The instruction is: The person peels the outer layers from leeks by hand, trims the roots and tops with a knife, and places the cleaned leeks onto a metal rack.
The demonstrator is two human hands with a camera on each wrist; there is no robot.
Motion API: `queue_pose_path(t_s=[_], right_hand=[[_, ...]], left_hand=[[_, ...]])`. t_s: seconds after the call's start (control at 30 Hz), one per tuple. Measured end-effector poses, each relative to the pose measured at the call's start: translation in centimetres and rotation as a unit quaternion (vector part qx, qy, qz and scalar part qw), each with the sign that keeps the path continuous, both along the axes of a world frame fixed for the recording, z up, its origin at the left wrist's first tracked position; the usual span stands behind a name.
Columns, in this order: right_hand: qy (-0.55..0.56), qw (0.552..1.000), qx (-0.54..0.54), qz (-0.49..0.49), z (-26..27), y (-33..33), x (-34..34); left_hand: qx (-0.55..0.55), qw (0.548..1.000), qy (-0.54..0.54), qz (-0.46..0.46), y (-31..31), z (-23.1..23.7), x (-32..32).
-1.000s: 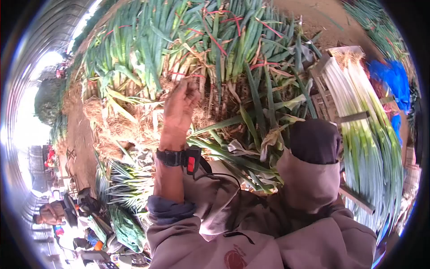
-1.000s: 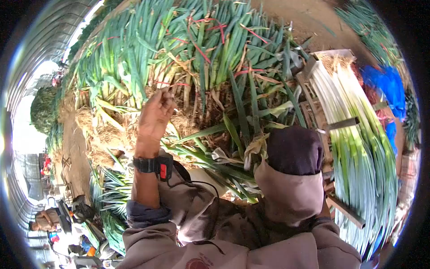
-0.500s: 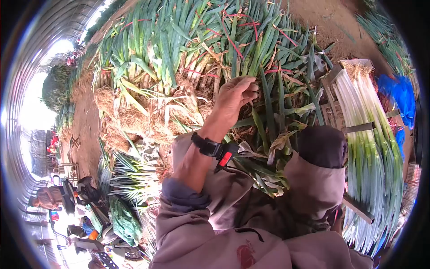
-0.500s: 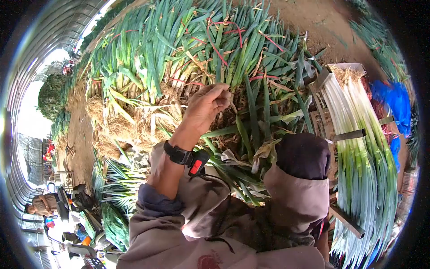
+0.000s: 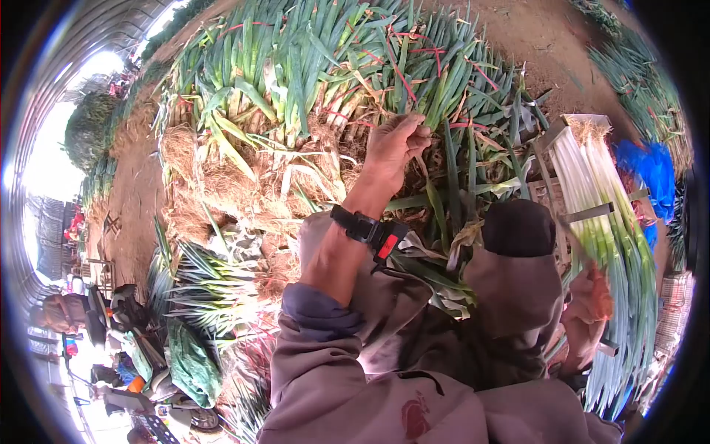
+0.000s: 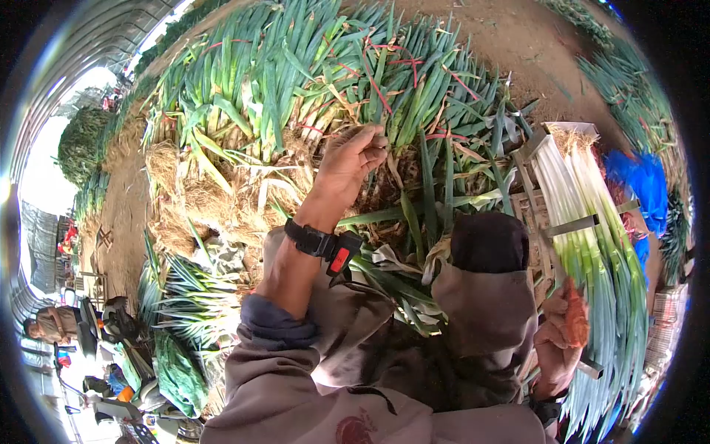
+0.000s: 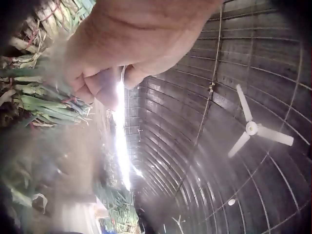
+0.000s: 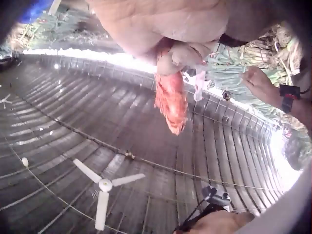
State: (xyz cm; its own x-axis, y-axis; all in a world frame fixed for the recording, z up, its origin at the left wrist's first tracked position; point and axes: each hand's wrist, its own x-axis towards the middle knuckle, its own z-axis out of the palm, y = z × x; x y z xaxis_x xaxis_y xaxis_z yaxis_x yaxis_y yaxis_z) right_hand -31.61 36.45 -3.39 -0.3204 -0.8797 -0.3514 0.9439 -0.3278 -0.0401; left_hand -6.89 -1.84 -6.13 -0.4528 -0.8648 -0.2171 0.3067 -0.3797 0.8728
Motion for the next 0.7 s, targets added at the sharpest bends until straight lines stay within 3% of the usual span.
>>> queue_pose_path(t_s=[0.03,0.1,0.13,0.17,0.2,0.27,0.3,0.37,0.4,0.47,0.5,0.57,0.63,0.7], right_hand=[[0.0,1.0,0.002,-0.002,0.8,-1.3,0.0],[0.119,0.98,-0.104,0.121,2.2,-3.0,-0.5],[0.216,0.969,-0.05,0.112,3.1,-4.0,-0.5],[0.307,0.947,-0.004,0.093,4.2,-5.2,-0.1],[0.393,0.915,0.051,0.076,5.3,-6.4,0.4],[0.55,0.823,0.112,0.085,7.5,-9.5,0.9],[0.621,0.765,0.129,0.117,8.1,-11.1,0.6],[0.673,0.708,0.114,0.18,7.3,-13.6,0.2],[0.646,0.73,0.123,0.183,6.3,-14.4,0.4],[0.828,0.551,0.044,0.092,2.2,-16.6,2.0],[0.668,0.719,0.12,0.151,0.0,-17.6,3.3],[0.654,0.679,0.176,0.282,-3.4,-19.1,5.1],[0.665,0.636,0.213,0.328,-6.4,-19.6,8.2],[0.641,0.656,0.193,0.35,-12.5,-18.8,10.1]], left_hand=[[0.002,1.0,0.0,-0.002,-0.2,-0.1,0.2],[-0.005,0.999,-0.026,0.019,-0.8,-0.7,-0.2],[0.017,0.999,-0.047,-0.015,-2.7,-2.2,0.2],[-0.37,0.884,-0.269,-0.1,-3.9,-3.4,1.8],[-0.402,0.807,-0.418,-0.114,-3.1,-0.4,2.2],[-0.147,0.951,-0.267,-0.05,-7.0,-0.9,2.8],[-0.027,0.983,-0.182,0.016,-8.8,-1.2,3.1],[-0.11,0.97,-0.216,0.021,-11.1,-1.1,3.9],[-0.147,0.958,-0.245,0.015,-12.3,-1.8,4.2],[-0.18,0.943,-0.279,0.009,-13.6,-4.2,4.3],[-0.188,0.931,-0.312,0.003,-13.9,-5.6,4.1],[-0.187,0.913,-0.358,-0.056,-14.6,-8.9,3.8],[-0.15,0.903,-0.399,-0.051,-13.3,-9.6,2.9],[-0.141,0.89,-0.423,-0.093,-13.5,-9.3,3.3]])
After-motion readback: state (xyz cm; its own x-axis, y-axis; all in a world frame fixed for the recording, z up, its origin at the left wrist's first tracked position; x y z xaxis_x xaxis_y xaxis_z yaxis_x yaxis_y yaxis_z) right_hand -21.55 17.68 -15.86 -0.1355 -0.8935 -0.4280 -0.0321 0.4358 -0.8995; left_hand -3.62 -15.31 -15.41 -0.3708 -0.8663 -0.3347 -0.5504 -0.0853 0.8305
